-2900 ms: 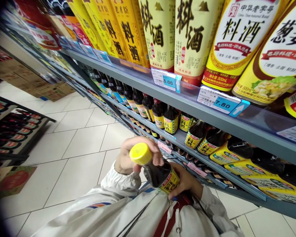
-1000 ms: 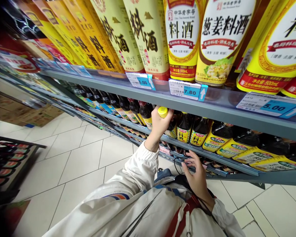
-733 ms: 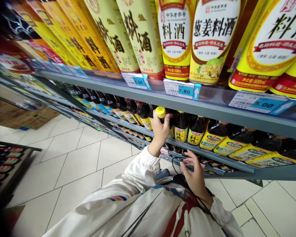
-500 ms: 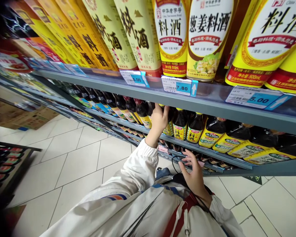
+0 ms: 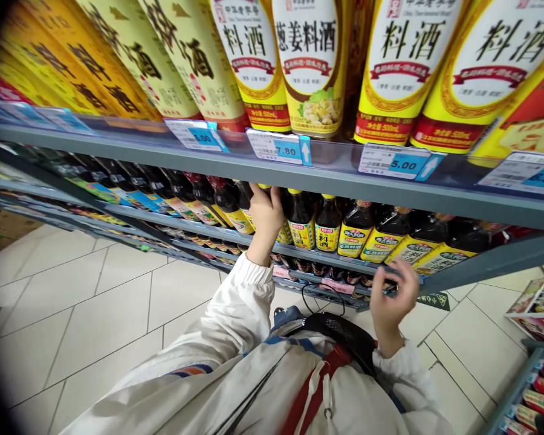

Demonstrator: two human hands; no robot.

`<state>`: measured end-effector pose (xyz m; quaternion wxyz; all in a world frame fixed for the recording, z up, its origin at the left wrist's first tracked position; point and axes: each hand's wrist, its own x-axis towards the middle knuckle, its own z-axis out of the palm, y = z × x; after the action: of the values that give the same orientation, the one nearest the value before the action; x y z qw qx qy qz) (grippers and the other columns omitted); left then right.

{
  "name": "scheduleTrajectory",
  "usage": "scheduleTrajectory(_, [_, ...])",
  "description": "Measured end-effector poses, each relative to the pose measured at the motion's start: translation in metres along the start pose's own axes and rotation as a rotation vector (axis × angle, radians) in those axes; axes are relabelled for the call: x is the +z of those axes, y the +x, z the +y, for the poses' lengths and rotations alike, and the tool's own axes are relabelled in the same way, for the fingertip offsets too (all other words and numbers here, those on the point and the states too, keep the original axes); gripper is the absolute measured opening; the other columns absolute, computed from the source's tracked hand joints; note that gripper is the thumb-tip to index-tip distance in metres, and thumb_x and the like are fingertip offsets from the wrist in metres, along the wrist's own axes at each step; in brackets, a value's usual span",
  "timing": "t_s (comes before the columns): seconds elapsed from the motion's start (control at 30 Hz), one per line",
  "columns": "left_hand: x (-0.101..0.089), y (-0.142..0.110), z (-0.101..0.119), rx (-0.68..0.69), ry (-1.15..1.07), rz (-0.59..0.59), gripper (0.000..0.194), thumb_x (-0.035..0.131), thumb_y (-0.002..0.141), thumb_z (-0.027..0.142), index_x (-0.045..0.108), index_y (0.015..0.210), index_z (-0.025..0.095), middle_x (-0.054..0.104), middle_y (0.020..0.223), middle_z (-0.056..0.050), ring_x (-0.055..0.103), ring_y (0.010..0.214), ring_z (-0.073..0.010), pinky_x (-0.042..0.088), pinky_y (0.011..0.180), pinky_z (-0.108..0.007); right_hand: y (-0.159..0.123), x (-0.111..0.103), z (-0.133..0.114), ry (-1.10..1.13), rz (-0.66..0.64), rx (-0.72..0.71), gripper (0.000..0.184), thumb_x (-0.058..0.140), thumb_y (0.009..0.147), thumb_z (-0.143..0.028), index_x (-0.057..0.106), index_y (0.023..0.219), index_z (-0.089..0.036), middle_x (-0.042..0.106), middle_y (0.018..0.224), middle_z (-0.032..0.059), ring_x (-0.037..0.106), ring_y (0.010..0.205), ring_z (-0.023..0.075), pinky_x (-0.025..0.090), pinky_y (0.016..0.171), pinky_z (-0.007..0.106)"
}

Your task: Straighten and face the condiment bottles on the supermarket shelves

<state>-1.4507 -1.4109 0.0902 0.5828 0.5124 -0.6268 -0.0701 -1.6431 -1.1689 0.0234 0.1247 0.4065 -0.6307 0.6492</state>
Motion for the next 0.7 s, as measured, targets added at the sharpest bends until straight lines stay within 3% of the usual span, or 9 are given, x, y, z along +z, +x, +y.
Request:
scheduleTrajectory(0.07, [-0.002, -0.001, 0.002, 0.006, 0.0, -0.005, 0.07, 0.032, 0.094, 0.073, 0.046, 0.13, 0.014, 0.072, 0.087, -0.016, 0.071, 0.081, -0.0317, 0.05, 0.075, -0.037, 0.027, -0.016, 0.011, -0.097, 0.196, -0.084, 0.041, 0.067, 0.091, -0.035, 0.054, 0.125, -0.015, 0.056, 0.128, 0.0195, 0.062, 0.109, 0.0279, 0.058, 0.075, 0.039])
scheduleTrajectory(0.13, [-0.005, -0.002, 0.005, 0.001, 0.008, -0.025, 0.066, 0.032, 0.096, 0.069, 0.046, 0.13, 0.014, 0.073, 0.087, -0.014, 0.071, 0.082, -0.0308, 0.05, 0.076, -0.036, 0.054, -0.031, 0.018, -0.245, 0.281, -0.221, 0.04, 0.062, 0.094, -0.035, 0.055, 0.126, -0.013, 0.059, 0.125, 0.0214, 0.06, 0.114, 0.0304, 0.057, 0.082, 0.043])
scheduleTrajectory(0.23, [-0.006, -0.003, 0.007, -0.005, 0.006, -0.037, 0.063, 0.033, 0.097, 0.067, 0.045, 0.13, 0.015, 0.074, 0.087, -0.013, 0.072, 0.082, -0.0297, 0.051, 0.077, -0.035, 0.09, -0.044, 0.017, -0.472, 0.211, -0.466, 0.037, 0.052, 0.098, -0.032, 0.059, 0.127, -0.011, 0.064, 0.121, 0.0207, 0.059, 0.118, 0.0315, 0.05, 0.098, 0.049])
scheduleTrajectory(0.3, [-0.006, -0.003, 0.007, 0.0, 0.014, -0.031, 0.064, 0.032, 0.096, 0.069, 0.046, 0.129, 0.015, 0.074, 0.088, -0.014, 0.072, 0.083, -0.0303, 0.051, 0.077, -0.036, 0.108, -0.043, 0.011, -0.516, 0.114, -0.541, 0.04, 0.051, 0.099, -0.034, 0.059, 0.129, -0.009, 0.063, 0.123, 0.0208, 0.058, 0.121, 0.032, 0.044, 0.105, 0.049])
scheduleTrajectory(0.4, [-0.006, -0.002, 0.005, 0.012, 0.028, -0.032, 0.068, 0.03, 0.095, 0.072, 0.046, 0.128, 0.014, 0.074, 0.09, -0.016, 0.072, 0.085, -0.0326, 0.051, 0.076, -0.038, 0.122, -0.029, 0.007, -0.527, 0.084, -0.451, 0.049, 0.056, 0.098, -0.046, 0.059, 0.126, -0.006, 0.062, 0.121, 0.0242, 0.057, 0.119, 0.0358, 0.044, 0.102, 0.05])
scheduleTrajectory(0.5, [-0.007, 0.0, 0.001, 0.035, 0.003, -0.078, 0.067, 0.029, 0.095, 0.072, 0.045, 0.128, 0.015, 0.073, 0.093, -0.017, 0.072, 0.086, -0.0327, 0.052, 0.077, -0.039, 0.128, -0.01, 0.012, -0.584, 0.188, -0.302, 0.054, 0.066, 0.087, -0.058, 0.06, 0.114, -0.011, 0.063, 0.114, 0.0259, 0.057, 0.113, 0.0419, 0.044, 0.094, 0.054])
scheduleTrajectory(0.6, [-0.009, -0.002, -0.004, 0.073, -0.04, -0.141, 0.064, 0.029, 0.098, 0.068, 0.045, 0.128, 0.014, 0.071, 0.101, -0.019, 0.07, 0.095, -0.0319, 0.052, 0.083, -0.041, 0.129, 0.001, 0.018, -0.593, 0.307, -0.295, 0.042, 0.073, 0.076, -0.047, 0.059, 0.102, -0.017, 0.064, 0.106, 0.0228, 0.059, 0.105, 0.0436, 0.045, 0.086, 0.055])
scheduleTrajectory(0.7, [-0.014, -0.013, -0.008, 0.191, -0.047, -0.118, 0.059, 0.03, 0.102, 0.055, 0.042, 0.139, 0.011, 0.063, 0.123, -0.024, 0.061, 0.117, -0.0312, 0.047, 0.101, -0.045, 0.125, 0.005, 0.02, -0.595, 0.4, -0.301, 0.04, 0.077, 0.068, -0.037, 0.058, 0.099, -0.02, 0.064, 0.101, 0.0208, 0.06, 0.098, 0.044, 0.044, 0.08, 0.056])
